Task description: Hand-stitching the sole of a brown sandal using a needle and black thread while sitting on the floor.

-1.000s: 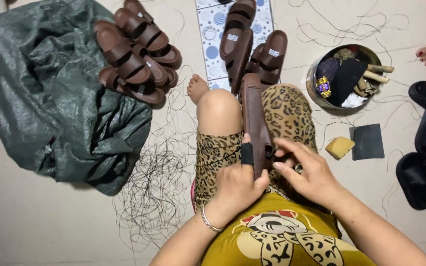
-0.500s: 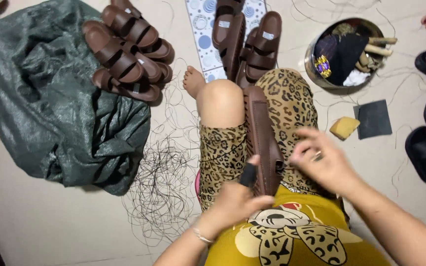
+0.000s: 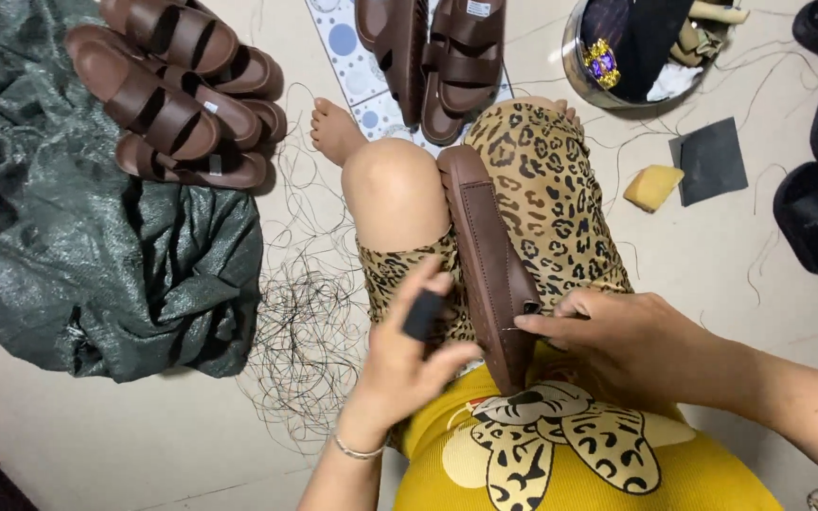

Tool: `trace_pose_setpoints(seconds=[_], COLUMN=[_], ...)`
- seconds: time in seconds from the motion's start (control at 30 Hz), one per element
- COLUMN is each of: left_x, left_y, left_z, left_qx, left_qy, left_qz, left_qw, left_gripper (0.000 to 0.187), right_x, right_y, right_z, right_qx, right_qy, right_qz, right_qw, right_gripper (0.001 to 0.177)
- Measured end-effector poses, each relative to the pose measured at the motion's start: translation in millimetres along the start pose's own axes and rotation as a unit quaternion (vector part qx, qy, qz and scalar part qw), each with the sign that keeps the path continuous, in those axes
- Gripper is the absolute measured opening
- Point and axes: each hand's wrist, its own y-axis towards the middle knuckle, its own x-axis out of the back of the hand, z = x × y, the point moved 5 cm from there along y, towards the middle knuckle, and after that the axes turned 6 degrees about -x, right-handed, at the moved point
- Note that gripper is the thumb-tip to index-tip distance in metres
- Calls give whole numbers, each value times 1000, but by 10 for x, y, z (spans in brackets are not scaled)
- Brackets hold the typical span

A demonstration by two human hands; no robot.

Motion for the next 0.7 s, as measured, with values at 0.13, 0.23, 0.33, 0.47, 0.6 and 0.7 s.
trace_pose_setpoints(seconds=[0.13, 0.23, 0.33, 0.47, 0.6, 0.7], left_x=[-315, -366, -414, -437, -448, -424], left_y=[-53, -79, -151, -170, -113, -60], left_z=[98, 209, 314, 333, 279, 120], left_qx=[-34, -57, -75, -122, -132, -143], left_qy=[146, 177, 214, 220, 213, 213], left_qz=[232, 232, 218, 171, 158, 90], left_qw=[961, 955, 949, 953, 955, 962], left_gripper=[96, 104, 110, 110, 106, 98], right_x=[-193, -70, -18, 14, -16, 102], right_y=[9, 50, 22, 77, 378, 418], right_z=[-97, 47, 145, 225, 337, 486], right_qx=[-35, -58, -82, -74, -16, 46], right_qy=[-73, -125, -158, -173, -169, -150], right_qz=[64, 123, 179, 183, 155, -67], right_qw=[995, 983, 968, 965, 973, 985], right_gripper=[78, 78, 77, 71, 45, 23])
